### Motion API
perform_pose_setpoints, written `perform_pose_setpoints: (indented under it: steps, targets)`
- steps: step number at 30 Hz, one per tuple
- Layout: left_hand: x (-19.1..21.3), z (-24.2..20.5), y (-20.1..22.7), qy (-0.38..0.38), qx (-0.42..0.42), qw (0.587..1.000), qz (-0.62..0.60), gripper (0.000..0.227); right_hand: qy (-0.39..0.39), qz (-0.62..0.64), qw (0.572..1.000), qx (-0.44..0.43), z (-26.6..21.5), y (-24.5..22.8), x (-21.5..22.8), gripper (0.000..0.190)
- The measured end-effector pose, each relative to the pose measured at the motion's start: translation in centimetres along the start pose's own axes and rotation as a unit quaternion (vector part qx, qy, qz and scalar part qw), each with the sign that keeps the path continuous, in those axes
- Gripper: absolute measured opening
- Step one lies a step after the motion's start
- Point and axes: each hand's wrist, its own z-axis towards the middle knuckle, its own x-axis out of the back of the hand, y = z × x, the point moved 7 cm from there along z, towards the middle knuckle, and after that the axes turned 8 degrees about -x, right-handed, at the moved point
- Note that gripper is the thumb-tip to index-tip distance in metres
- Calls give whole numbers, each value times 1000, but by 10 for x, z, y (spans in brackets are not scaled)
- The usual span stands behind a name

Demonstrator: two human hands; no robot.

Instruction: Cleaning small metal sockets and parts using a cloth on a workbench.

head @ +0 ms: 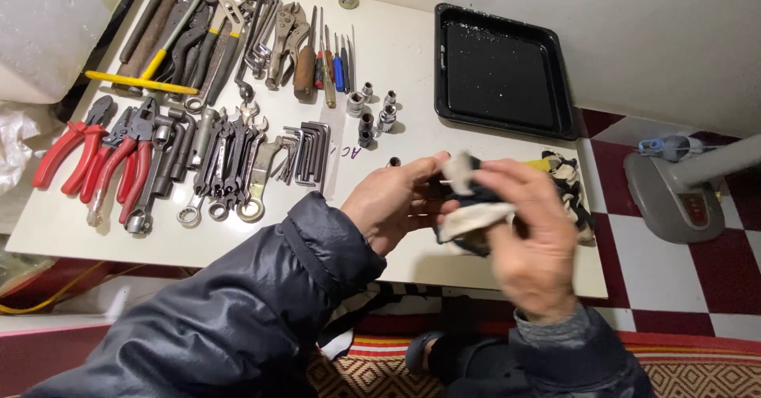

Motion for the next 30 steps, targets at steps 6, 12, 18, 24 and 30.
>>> perform_pose_setpoints:
  steps: [6, 12, 18, 24, 30]
  targets:
    - [10, 27, -29, -24, -7, 1000, -13, 30, -52, -125, 991, 18, 0, 0, -9, 34]
    - [-6, 3, -8, -79, -30, 996, -4, 48, -83, -135, 987, 23, -1, 2, -9, 34]
    - [-9, -11, -5, -80, -3, 997, 1, 44, -110, 1, 992, -66, 3, 19, -6, 31]
    - [-8, -13, -12, -85, 12, 996, 40, 47, -90, -36, 993, -72, 3, 23, -1, 25]
    - [-2, -3, -6, -63, -120, 968, 211, 55, -72, -60, 984, -153, -1, 34, -9, 11]
